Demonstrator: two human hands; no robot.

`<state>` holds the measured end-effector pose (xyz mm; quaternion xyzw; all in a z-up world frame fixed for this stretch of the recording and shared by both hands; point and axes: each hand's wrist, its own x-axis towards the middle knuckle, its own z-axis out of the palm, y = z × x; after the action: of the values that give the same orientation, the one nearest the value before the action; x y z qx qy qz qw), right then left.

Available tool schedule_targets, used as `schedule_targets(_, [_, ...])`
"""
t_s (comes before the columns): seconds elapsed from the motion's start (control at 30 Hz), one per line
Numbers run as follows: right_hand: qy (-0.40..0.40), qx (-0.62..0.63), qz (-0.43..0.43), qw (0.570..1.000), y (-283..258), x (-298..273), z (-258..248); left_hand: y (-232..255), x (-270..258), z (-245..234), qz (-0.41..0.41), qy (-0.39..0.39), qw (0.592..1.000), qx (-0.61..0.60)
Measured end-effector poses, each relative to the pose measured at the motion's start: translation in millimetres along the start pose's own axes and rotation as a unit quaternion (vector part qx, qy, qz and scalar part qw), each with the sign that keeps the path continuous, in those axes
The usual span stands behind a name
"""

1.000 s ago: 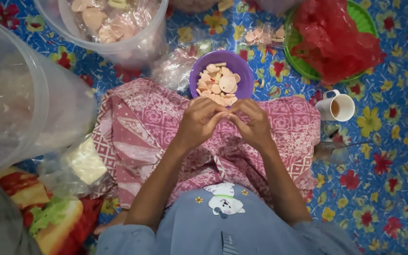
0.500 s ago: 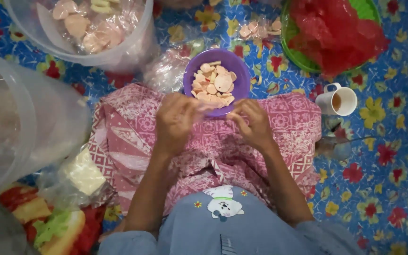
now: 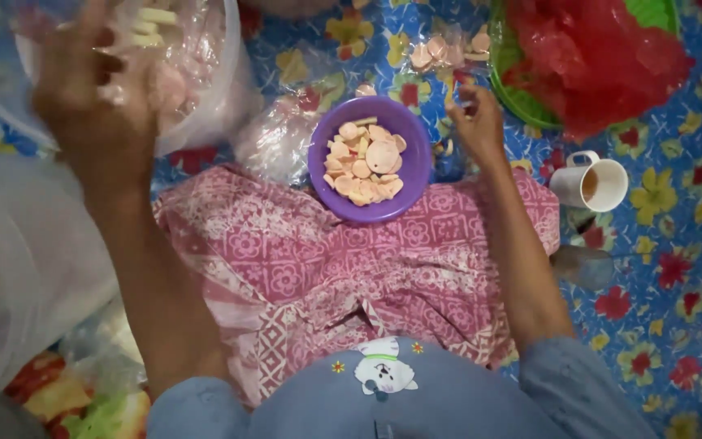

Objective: Sorting and packaging small pink crackers into a bowl and plastic bags

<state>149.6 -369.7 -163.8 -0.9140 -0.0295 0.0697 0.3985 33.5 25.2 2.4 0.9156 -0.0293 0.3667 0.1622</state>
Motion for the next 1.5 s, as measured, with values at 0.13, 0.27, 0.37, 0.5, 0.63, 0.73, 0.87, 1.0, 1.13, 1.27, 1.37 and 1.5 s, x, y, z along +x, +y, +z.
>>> schedule_targets(0.13, [0.047,-0.073,-0.035,0.996,27.6,43.4,11.6,15.7,-2.3,17.5,-0.026,-0.075,0.995,-0.057])
schedule_targets(0.27, [0.043,-0.065,-0.004,0.997,34.6,67.6,19.1,30.0,-6.9,13.1,-0.023,-0.052,0.994,-0.09])
schedule_targets(0.37, [0.031,-0.035,0.014,0.999,53.9,85.4,29.3,33.1,-20.3,12.8,-0.025,-0.028,0.997,-0.064])
schedule_targets(0.5, [0.082,-0.024,0.014,0.996,49.8,88.6,34.9,51.3,-29.2,10.1,-0.065,-0.033,0.991,-0.11])
schedule_targets(0.63, [0.12,0.025,-0.085,0.989,29.5,74.0,27.5,72.7,-37.1,18.1,-0.125,-0.073,0.975,-0.17])
schedule_targets(0.73, [0.111,0.083,-0.118,0.983,18.1,54.8,16.5,78.6,-48.1,32.9,-0.104,-0.089,0.963,-0.23])
schedule_targets(0.87, [0.055,0.191,-0.144,0.969,-26.0,8.4,-6.6,94.0,-61.6,45.8,-0.098,-0.09,0.956,-0.26])
schedule_targets(1.0, [0.012,0.233,-0.174,0.957,-58.4,-43.7,-18.2,111.1,-72.7,58.4,-0.093,-0.069,0.931,-0.346])
schedule_targets(1.13, [-0.066,0.305,-0.161,0.936,-74.6,-97.4,-18.6,129.7,-88.0,66.9,-0.084,-0.081,0.914,-0.388])
schedule_targets(1.27, [-0.094,0.322,-0.157,0.929,-70.6,-133.3,-6.8,136.8,-112.9,71.5,-0.074,-0.094,0.91,-0.397])
schedule_targets(1.37, [-0.12,0.337,-0.15,0.922,-77.6,-157.0,-4.4,135.9,-134.2,74.7,-0.063,-0.113,0.911,-0.391])
schedule_targets(1.5, [-0.094,0.214,-0.195,0.953,-75.0,-172.6,-5.8,141.9,-143.4,59.3,-0.063,-0.131,0.911,-0.385])
